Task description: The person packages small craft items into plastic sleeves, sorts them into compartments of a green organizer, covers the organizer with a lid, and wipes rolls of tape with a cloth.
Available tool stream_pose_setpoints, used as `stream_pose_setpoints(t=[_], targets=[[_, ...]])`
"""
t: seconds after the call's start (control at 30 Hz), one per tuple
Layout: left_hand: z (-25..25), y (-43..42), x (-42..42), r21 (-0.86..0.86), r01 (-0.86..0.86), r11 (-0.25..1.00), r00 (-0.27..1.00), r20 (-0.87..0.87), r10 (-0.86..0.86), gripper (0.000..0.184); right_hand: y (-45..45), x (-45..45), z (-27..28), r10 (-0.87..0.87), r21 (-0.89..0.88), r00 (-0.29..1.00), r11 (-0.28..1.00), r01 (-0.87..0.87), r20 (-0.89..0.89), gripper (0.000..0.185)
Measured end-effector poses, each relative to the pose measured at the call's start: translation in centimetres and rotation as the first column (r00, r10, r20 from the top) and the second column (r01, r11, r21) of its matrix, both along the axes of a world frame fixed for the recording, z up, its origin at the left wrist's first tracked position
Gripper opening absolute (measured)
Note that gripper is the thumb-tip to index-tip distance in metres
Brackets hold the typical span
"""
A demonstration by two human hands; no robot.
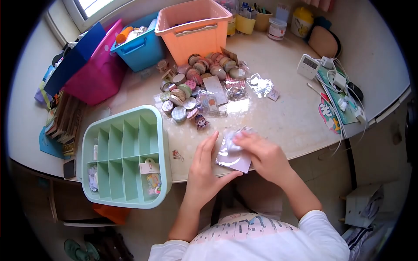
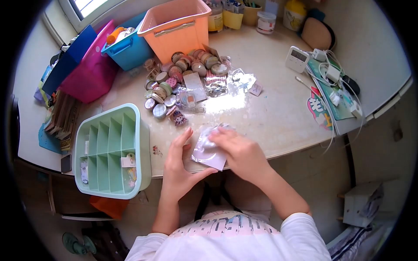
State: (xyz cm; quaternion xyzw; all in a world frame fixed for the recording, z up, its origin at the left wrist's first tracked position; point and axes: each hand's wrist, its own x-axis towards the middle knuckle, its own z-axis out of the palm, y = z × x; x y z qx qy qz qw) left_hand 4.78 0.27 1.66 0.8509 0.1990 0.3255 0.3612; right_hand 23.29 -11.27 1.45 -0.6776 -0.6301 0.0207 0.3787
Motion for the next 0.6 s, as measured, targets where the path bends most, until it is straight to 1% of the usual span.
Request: stream_pose_setpoints(t=[0.03, 0.1, 0.13, 0.17, 0.23, 0.27, 0.3, 0.37, 0.4, 0.43, 0.5, 0.53, 0.6], targets=[[0.0, 0.0, 0.0, -0.002, 0.000, 1.000, 1.000, 0.001, 0.000, 0.106, -0.6, -0.4, -0.3, 0.000, -0.002, 1.000, 1.000, 0.000, 0.001, 0.040], [0.1, 0.1, 0.0, -0.022, 0.017, 1.000, 1.000, -0.006, -0.017, 0.102, -2.3, -1.9, -0.1, 0.084, -0.007, 0.988, 0.996, -0.084, 0.132, 0.039], [0.0, 0.1, 0.0, -0.023, 0.016, 1.000, 1.000, -0.008, -0.016, 0.102, -2.9, -2.3, 0.7, 0.193, -0.002, 0.977, 0.981, -0.194, 0.096, 0.040], [-0.1, 0.1, 0.1, -0.016, 0.017, 1.000, 1.000, -0.020, -0.017, 0.101, -3.1, -1.8, 0.6, 0.193, -0.003, 0.977, 0.981, -0.193, 0.093, 0.040], [-0.1, -0.1, 0.0, -0.014, 0.022, 1.000, 0.999, -0.034, -0.022, 0.099, -3.9, -0.2, 0.1, 0.030, -0.081, 0.999, 0.996, -0.031, -0.019, 0.043], [0.2, -0.2, 0.0, -0.029, 0.024, 0.999, 0.999, -0.028, -0.025, 0.098, -3.4, 0.9, -0.7, -0.086, 0.026, 0.993, 0.996, 0.084, 0.080, 0.045], [0.3, -0.2, 0.0, -0.042, 0.024, 0.999, 0.999, -0.020, -0.025, 0.098, -3.6, 0.5, -0.7, -0.086, 0.025, 0.993, 0.996, 0.084, 0.082, 0.045], [0.0, -0.1, 0.1, -0.046, 0.022, 0.999, 1.000, -0.016, -0.023, 0.098, -4.3, -1.1, -0.4, -0.015, 0.028, 0.988, 1.000, 0.011, 0.151, 0.047], [-0.1, -0.1, 0.1, -0.049, 0.025, 0.999, 1.000, -0.018, -0.025, 0.098, -4.6, -1.9, 0.2, 0.116, 0.003, 0.985, 0.993, -0.117, 0.129, 0.049], [0.0, -0.1, 0.1, -0.047, 0.024, 0.999, 1.000, -0.019, -0.025, 0.098, -4.6, -2.2, -0.1, 0.194, 0.008, 0.975, 0.981, -0.196, 0.106, 0.051], [0.2, -0.3, 0.1, -0.045, 0.021, 0.999, 0.999, -0.028, -0.022, 0.098, -4.0, -1.2, -0.3, 0.121, -0.006, 0.989, 0.993, -0.121, 0.089, 0.049], [0.2, -0.3, 0.1, -0.044, 0.018, 0.999, 0.999, -0.028, -0.020, 0.098, -2.9, -0.7, -0.4, -0.022, 0.019, 0.997, 1.000, 0.020, 0.076, 0.046], [0.3, -0.2, 0.0, -0.043, 0.031, 0.999, 0.999, -0.014, -0.032, 0.099, -1.8, -1.2, -0.2, -0.009, 0.013, 0.995, 1.000, 0.008, 0.102, 0.044]])
